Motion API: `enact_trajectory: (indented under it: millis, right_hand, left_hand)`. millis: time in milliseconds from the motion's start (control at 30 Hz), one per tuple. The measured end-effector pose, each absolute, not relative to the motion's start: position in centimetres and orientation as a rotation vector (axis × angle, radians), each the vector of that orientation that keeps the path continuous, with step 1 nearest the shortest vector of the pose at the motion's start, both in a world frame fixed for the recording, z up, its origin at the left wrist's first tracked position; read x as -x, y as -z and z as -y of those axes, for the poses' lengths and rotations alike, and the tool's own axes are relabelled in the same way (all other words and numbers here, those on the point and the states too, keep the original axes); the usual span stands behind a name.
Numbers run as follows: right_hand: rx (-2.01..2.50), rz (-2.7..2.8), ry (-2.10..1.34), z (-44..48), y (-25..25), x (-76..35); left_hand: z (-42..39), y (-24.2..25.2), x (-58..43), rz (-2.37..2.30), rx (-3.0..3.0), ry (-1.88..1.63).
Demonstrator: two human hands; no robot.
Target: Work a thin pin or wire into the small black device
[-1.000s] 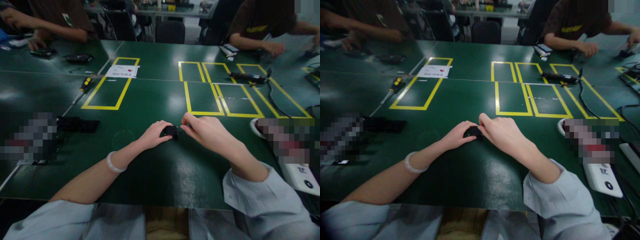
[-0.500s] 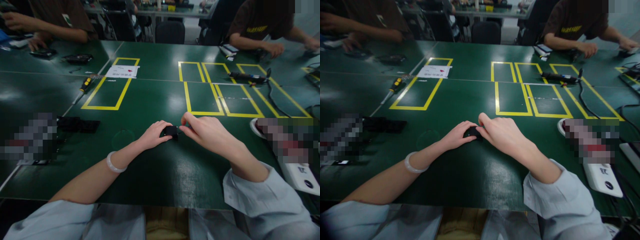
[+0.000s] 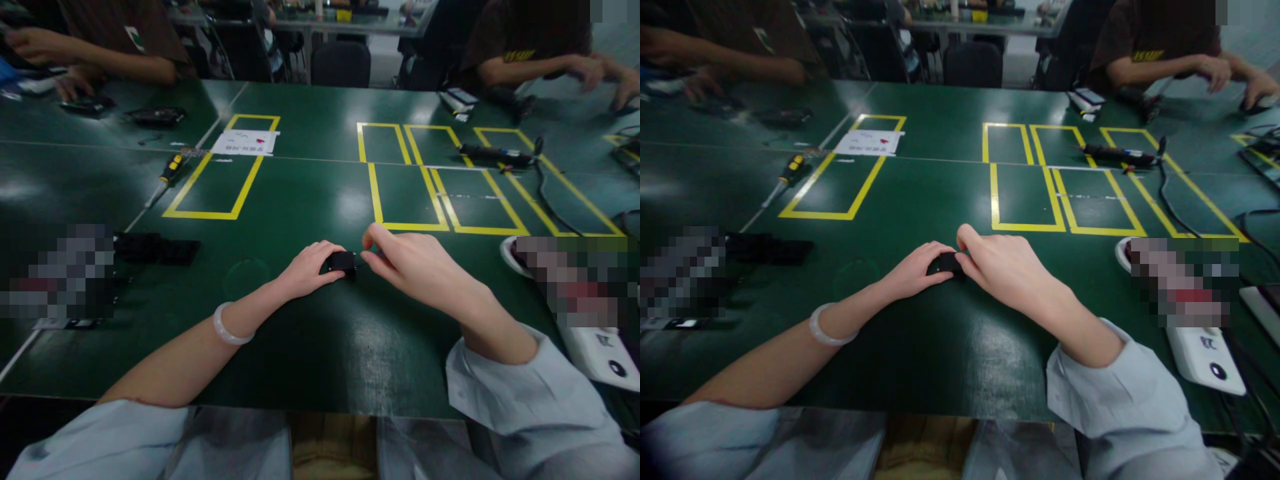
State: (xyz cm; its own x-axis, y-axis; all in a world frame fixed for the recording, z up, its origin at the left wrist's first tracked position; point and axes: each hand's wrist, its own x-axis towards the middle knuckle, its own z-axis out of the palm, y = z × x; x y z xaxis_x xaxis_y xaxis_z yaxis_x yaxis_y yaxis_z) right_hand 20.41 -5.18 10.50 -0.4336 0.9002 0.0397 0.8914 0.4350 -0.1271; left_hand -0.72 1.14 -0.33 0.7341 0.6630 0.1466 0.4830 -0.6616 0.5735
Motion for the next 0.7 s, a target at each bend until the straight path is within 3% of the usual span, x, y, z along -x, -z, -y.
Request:
enact_trajectory:
  millis: [700]
  right_hand:
    - [1.653,2.588,-0.102,5.17,-10.57,-20.35]
  left_hand:
    - [-1.12,0.32,0.67,-0.875,-2.414,-0.466]
